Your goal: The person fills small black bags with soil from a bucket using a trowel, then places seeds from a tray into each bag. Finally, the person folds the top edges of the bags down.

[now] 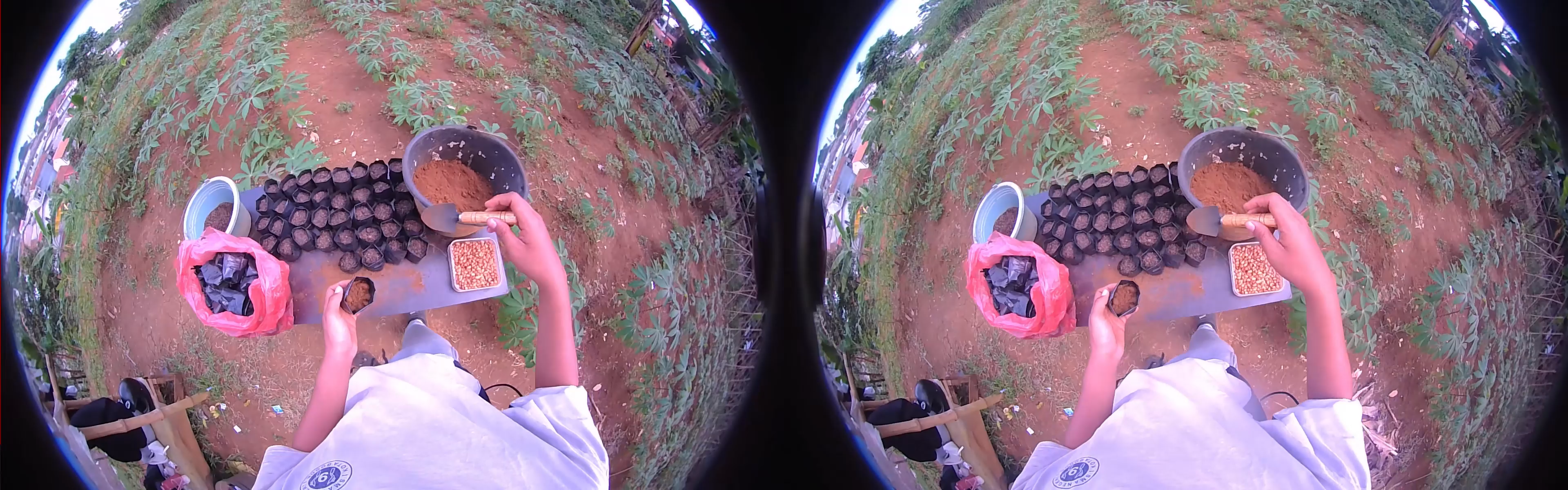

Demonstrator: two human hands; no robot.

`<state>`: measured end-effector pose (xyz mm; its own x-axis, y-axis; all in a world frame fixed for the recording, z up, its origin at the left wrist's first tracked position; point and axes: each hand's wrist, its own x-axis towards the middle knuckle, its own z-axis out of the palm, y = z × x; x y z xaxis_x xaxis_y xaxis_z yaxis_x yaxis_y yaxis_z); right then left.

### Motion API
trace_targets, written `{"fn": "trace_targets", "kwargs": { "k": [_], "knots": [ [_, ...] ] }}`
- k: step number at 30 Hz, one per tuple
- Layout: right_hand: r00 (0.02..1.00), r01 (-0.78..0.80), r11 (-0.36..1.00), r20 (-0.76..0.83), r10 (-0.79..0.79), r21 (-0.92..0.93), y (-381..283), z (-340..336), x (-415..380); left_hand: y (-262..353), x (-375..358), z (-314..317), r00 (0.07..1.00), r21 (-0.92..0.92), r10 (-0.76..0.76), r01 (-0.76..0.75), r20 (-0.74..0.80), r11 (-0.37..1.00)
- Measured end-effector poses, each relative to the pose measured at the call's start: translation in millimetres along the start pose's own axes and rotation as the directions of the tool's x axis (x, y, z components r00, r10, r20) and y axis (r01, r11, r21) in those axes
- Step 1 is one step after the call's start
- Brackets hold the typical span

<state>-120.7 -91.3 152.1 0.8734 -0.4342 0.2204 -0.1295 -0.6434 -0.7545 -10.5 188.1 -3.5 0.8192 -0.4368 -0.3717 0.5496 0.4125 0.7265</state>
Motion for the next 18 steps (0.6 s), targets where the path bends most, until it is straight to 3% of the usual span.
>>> {"fn": "trace_targets", "kwargs": {
  "k": [6,12,18],
  "knots": [
    [0.995,0.068,0.971,-0.057,-0.083,-0.231,66,-21,36,-8,40,33,1.0,0.051,-0.019,0.019,0.008,0.999],
    [1.0,0.004,0.96,0.01,-0.002,-0.28,164,-29,66,-21,75,71,0.999,0.072,-0.032,0.033,-0.018,0.997],
    [0.991,0.006,0.969,0.133,0.028,-0.246,221,-32,98,-35,105,100,0.995,0.097,-0.059,0.066,-0.078,0.993]
  ]
}}
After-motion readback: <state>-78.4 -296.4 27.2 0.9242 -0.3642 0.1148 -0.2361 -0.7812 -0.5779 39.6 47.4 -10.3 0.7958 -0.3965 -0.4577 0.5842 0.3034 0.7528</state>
